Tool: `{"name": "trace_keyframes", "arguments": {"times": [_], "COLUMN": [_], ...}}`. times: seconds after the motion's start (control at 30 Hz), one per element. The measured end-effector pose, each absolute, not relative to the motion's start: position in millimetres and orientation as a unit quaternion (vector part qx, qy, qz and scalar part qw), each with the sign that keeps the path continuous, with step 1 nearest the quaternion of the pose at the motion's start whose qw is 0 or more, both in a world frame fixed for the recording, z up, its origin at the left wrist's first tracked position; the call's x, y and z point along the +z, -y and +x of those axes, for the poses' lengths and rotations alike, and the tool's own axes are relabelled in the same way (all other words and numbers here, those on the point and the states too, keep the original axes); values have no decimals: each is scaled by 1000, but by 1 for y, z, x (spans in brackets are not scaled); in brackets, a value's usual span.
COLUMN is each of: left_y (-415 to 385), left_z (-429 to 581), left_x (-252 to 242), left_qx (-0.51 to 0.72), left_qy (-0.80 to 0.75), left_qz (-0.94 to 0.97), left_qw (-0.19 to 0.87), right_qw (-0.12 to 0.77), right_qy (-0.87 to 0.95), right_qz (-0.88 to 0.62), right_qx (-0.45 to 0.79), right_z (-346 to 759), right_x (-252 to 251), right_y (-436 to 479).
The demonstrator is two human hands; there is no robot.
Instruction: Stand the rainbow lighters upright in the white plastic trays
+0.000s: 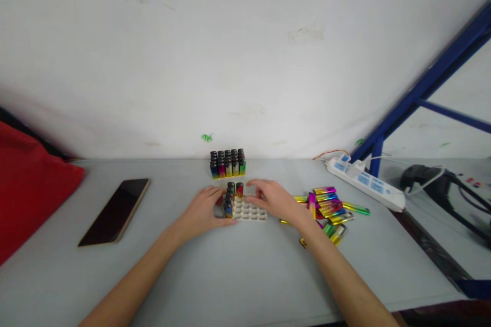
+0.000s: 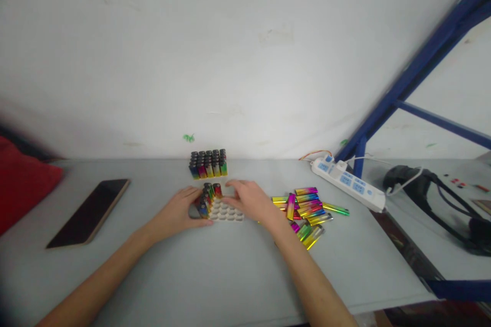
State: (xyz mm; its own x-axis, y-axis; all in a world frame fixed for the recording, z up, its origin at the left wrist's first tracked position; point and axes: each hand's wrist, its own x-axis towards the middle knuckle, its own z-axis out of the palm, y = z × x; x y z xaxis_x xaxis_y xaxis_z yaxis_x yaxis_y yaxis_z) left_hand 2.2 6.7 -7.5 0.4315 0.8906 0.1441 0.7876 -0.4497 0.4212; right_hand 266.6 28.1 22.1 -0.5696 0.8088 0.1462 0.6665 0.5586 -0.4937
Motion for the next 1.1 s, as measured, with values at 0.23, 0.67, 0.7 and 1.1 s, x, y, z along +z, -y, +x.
{"name": "trace_keyframes", "arguments": {"times": [0.23, 0.67, 0.7, 1.1], "left_y": [-7, -7, -7, -6], "left_z": [2, 1, 2, 6], "left_x": [-8, -10, -10, -13], "left_qx": [170, 172, 172, 167], "left_qy": [-500, -502, -508, -514], "left_qz": [836, 836, 834, 832], "left_qw": [148, 136, 133, 127], "right_qw": [163, 117, 131, 532], "right_qy": [834, 734, 731, 525], "right_qz": [-503, -660, -661, -448], "right_qx": [157, 103, 106, 490], "right_z": [374, 397, 394, 318], "right_x": [31, 10, 9, 34], "right_y": [-26, -10, -10, -16]}}
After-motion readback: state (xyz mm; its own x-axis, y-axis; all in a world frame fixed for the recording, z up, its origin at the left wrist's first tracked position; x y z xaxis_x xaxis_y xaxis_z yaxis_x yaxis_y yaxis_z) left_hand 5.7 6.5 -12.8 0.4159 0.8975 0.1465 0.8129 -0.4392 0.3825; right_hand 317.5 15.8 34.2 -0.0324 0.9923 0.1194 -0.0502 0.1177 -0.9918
